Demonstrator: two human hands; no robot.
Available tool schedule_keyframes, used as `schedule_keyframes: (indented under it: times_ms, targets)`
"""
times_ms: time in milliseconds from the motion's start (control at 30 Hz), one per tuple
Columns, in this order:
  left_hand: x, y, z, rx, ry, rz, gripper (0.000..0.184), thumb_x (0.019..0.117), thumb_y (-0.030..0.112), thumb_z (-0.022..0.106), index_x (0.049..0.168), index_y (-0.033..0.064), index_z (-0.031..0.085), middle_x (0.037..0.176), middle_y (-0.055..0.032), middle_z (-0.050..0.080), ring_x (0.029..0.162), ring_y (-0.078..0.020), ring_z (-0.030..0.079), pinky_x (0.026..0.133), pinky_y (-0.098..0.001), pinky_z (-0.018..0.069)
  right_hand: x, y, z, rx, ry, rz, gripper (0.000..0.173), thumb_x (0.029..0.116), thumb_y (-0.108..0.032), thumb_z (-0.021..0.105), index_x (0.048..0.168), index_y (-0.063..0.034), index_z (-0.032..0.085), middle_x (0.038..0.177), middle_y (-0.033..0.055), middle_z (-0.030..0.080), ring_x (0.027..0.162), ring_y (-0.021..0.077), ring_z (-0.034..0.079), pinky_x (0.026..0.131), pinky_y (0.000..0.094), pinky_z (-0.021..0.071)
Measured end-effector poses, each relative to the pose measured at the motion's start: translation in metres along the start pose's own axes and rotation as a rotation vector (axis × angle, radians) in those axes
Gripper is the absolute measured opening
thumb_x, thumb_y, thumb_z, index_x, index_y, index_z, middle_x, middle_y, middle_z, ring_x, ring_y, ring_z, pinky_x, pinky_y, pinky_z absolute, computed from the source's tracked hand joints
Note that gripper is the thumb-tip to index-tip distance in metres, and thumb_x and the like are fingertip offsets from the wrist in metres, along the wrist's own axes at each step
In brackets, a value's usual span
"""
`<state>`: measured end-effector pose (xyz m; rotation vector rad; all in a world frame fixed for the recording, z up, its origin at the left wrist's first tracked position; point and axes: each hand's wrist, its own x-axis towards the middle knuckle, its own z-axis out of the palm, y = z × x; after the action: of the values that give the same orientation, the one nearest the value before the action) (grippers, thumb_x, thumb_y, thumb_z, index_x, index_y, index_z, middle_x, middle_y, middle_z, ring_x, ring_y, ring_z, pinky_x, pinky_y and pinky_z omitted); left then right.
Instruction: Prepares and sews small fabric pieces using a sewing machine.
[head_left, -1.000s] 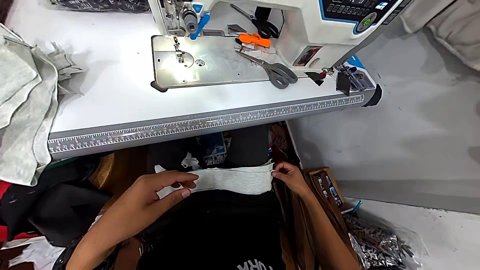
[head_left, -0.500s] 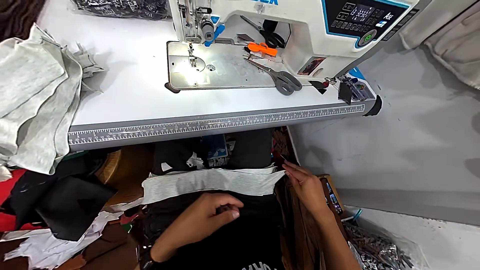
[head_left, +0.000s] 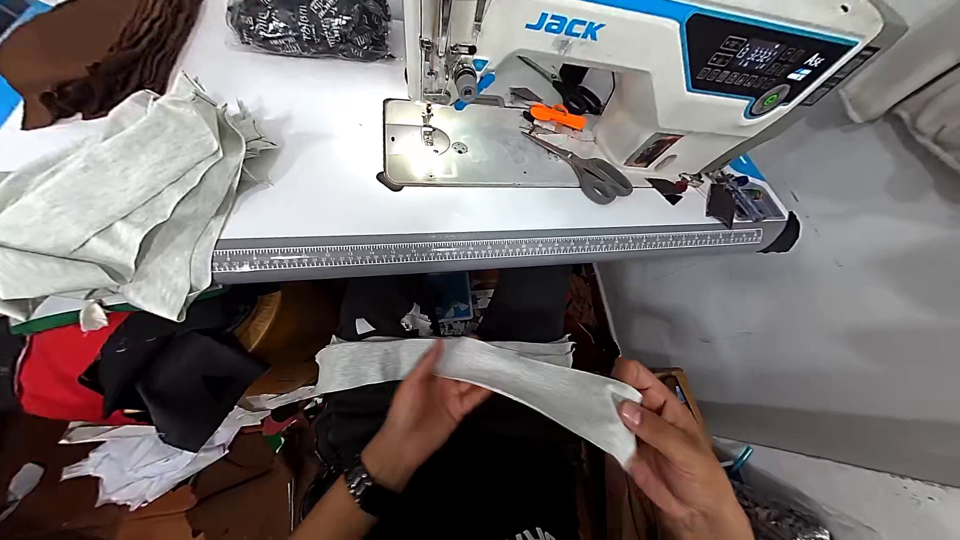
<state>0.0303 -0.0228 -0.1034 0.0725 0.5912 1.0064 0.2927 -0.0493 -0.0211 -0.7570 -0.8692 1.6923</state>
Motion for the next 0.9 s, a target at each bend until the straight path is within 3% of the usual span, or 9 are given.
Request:
schedule_keyframes:
  times_ms: [100,200,267,333,433,533,633,733,900]
  targets:
    - [-0.012,0.04,-0.028,-0.05,0.197,0.318,0.046,0.1113,0.035,0.03,0.122,0.0109,0.067,0.109,-0.0077,0.074,0.097,-0.0169,0.073,0.083,-0.035,0.0624,-0.01,-0.015,-0.011,-0.19,-0.167,-0.077,0.029,0.0993,-0.019,0.067,0.127,-0.0141,0.066,0.103,0.0012,0.075,0.089,0.0057,0.072,0.078,0.0222,0.0603]
    - [-0.033,0.08,-0.063,0.075,0.288,0.454,0.043,0.112,0.033,0.028,0.125,0.015,0.066,0.11,0.0018,0.075,0.1,-0.0086,0.071,0.087,-0.0301,0.0605,-0.02,-0.019,-0.035,-0.492,-0.343,-0.041,0.028,0.1029,-0.026,0.063,0.13,-0.0199,0.067,0.101,-0.0089,0.074,0.086,-0.0032,0.068,0.076,0.0151,0.0568]
    - [-0.049,0.101,-0.075,0.171,0.355,0.466,0.045,0.1123,0.036,0.027,0.129,0.0145,0.063,0.111,0.0016,0.074,0.101,-0.0091,0.072,0.087,-0.0299,0.0607,-0.022,-0.011,-0.068,-0.652,-0.439,0.15,0.032,0.1041,-0.034,0.06,0.131,-0.018,0.067,0.101,-0.0056,0.075,0.087,0.0027,0.07,0.079,0.0223,0.0596]
    - [-0.064,0.114,-0.082,0.219,0.327,0.434,0.052,0.1119,0.041,0.023,0.131,0.0141,0.063,0.113,-0.0017,0.074,0.104,-0.0139,0.072,0.09,-0.0337,0.0603,-0.029,0.008,-0.125,-0.768,-0.253,0.349,0.038,0.1026,-0.034,0.061,0.129,-0.0078,0.067,0.108,0.0051,0.076,0.097,0.016,0.073,0.09,0.0371,0.0601]
    - [-0.078,0.113,-0.087,0.199,0.217,0.366,0.068,0.1096,0.048,0.012,0.132,0.0084,0.063,0.118,-0.0111,0.074,0.112,-0.0236,0.071,0.098,-0.0412,0.0577,-0.06,0.047,-0.238,-1.252,0.546,0.256,0.032,0.0956,-0.022,0.072,0.119,-0.0003,0.068,0.109,0.0176,0.072,0.099,0.03,0.07,0.09,0.0505,0.0575]
    - [-0.081,0.107,-0.084,0.256,0.227,0.33,0.071,0.1086,0.042,0.005,0.133,0.0044,0.06,0.124,-0.0143,0.072,0.118,-0.0249,0.069,0.1,-0.04,0.0571,-0.094,0.058,-0.304,-1.588,1.08,0.36,0.086,0.074,-0.044,0.09,0.143,-0.003,0.057,0.145,0.0339,0.049,0.134,0.0568,0.043,0.104,0.0745,0.0366]
    - [-0.081,0.107,-0.09,0.532,0.321,0.385,0.054,0.111,0.027,0.017,0.13,0.0008,0.061,0.126,-0.012,0.072,0.12,-0.0207,0.068,0.102,-0.0349,0.056,-0.101,0.064,-0.321,-1.655,1.058,0.679,0.114,0.0658,-0.06,0.091,0.157,-0.0124,0.042,0.163,0.0311,0.024,0.147,0.0578,0.023,0.108,0.079,0.0258]
    - [-0.085,0.111,-0.072,0.835,0.504,0.456,0.033,0.1098,0.018,0.035,0.123,0.0014,0.061,0.118,-0.0064,0.074,0.108,-0.0152,0.071,0.092,-0.0302,0.0596,-0.101,0.072,-0.33,-1.676,1.038,0.775,0.113,0.0649,-0.059,0.091,0.156,-0.0143,0.043,0.165,0.0282,0.023,0.149,0.0547,0.02,0.11,0.0768,0.0239]
    - [-0.092,0.125,-0.05,0.762,0.457,0.516,0.03,0.1079,0.01,0.032,0.125,0.003,0.056,0.114,-0.0052,0.074,0.106,-0.0166,0.072,0.094,-0.0306,0.0593,-0.096,0.075,-0.344,-1.691,1.035,0.813,0.112,0.0641,-0.058,0.092,0.157,-0.0198,0.043,0.166,0.0262,0.022,0.15,0.0532,0.021,0.109,0.0775,0.024]
